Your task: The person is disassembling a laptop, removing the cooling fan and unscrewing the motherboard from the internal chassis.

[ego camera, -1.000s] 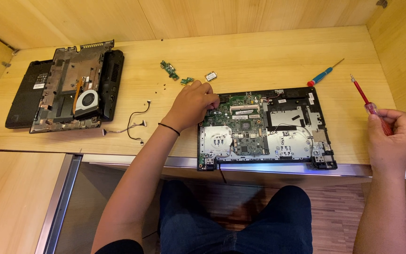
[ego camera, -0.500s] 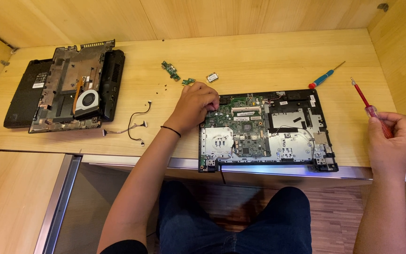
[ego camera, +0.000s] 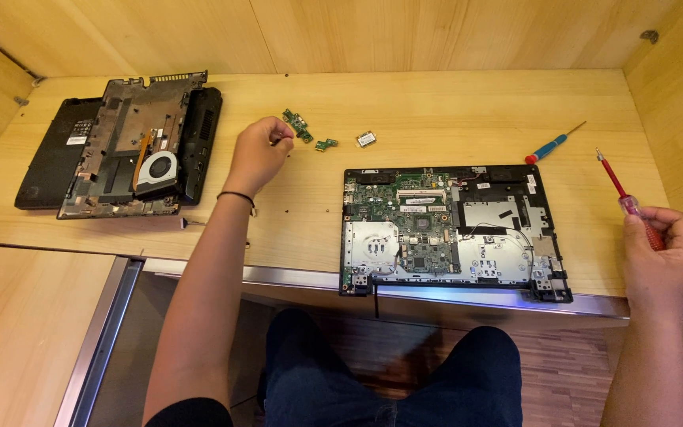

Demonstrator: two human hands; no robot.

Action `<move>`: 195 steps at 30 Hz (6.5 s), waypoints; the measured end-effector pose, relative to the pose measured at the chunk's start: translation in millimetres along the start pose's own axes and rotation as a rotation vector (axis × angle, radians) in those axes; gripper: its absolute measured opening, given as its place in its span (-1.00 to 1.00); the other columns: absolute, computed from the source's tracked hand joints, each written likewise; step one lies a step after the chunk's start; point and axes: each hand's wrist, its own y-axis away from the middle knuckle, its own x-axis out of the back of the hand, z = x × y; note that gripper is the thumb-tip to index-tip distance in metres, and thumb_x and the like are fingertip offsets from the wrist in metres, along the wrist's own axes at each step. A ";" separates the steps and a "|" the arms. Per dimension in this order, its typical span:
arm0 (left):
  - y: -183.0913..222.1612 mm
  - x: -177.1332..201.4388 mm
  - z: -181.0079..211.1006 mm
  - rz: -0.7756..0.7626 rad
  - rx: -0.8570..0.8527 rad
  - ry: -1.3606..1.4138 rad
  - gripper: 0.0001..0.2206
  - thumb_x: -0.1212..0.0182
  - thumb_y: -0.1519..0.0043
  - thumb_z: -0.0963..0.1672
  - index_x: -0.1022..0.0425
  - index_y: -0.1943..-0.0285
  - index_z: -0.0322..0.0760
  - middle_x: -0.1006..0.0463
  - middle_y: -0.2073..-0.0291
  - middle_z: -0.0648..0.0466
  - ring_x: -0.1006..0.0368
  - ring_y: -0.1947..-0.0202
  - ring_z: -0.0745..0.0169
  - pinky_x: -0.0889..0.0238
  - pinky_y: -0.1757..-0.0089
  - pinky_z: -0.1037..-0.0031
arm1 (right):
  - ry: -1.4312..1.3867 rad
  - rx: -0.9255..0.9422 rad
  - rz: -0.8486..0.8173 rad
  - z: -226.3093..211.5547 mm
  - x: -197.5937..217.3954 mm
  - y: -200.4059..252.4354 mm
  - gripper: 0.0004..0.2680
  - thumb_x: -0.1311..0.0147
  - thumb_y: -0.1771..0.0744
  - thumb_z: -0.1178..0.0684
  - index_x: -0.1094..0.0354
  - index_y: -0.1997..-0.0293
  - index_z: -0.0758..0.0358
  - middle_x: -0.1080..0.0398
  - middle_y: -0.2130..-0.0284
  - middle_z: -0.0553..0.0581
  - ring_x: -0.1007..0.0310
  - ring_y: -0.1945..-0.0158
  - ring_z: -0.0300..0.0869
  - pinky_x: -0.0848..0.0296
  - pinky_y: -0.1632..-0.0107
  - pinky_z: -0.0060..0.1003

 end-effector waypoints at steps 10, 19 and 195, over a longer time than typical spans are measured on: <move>-30.1 20.8 -76.0 0.097 0.044 -0.457 -0.82 0.01 -0.09 -0.32 -0.50 0.39 -0.29 -0.53 0.42 -0.04 -0.41 0.38 -0.03 -0.24 0.43 0.24 | 0.006 0.013 -0.029 6.1 1.0 1.5 -0.95 -0.08 -0.50 0.29 -0.31 -0.05 0.39 -0.39 0.13 0.20 -0.33 0.12 -0.25 -0.29 0.08 -0.42; -14.2 39.2 -64.1 -0.149 -0.012 -0.473 -0.48 0.12 0.06 -0.36 -0.44 -0.12 -0.40 -0.48 0.06 -0.23 -0.36 0.04 -0.23 -0.29 0.18 0.16 | -0.098 0.082 -0.042 2.8 0.8 -3.1 -0.77 0.09 -0.40 0.41 -0.13 -0.20 0.44 -0.28 -0.03 0.35 -0.30 -0.03 -0.11 -0.26 -0.06 -0.39; 98.1 -45.4 59.5 -0.173 -0.368 1.012 -0.89 -0.16 -0.20 -0.27 -0.52 0.17 -0.25 -0.41 0.37 0.22 -0.27 0.28 0.54 -0.23 0.20 0.67 | 0.372 1.064 -0.701 -335.0 -169.5 10.2 -0.92 -0.10 -0.27 0.10 -0.28 0.28 0.14 -0.27 0.25 0.05 -0.34 0.17 0.02 -0.42 0.18 -0.17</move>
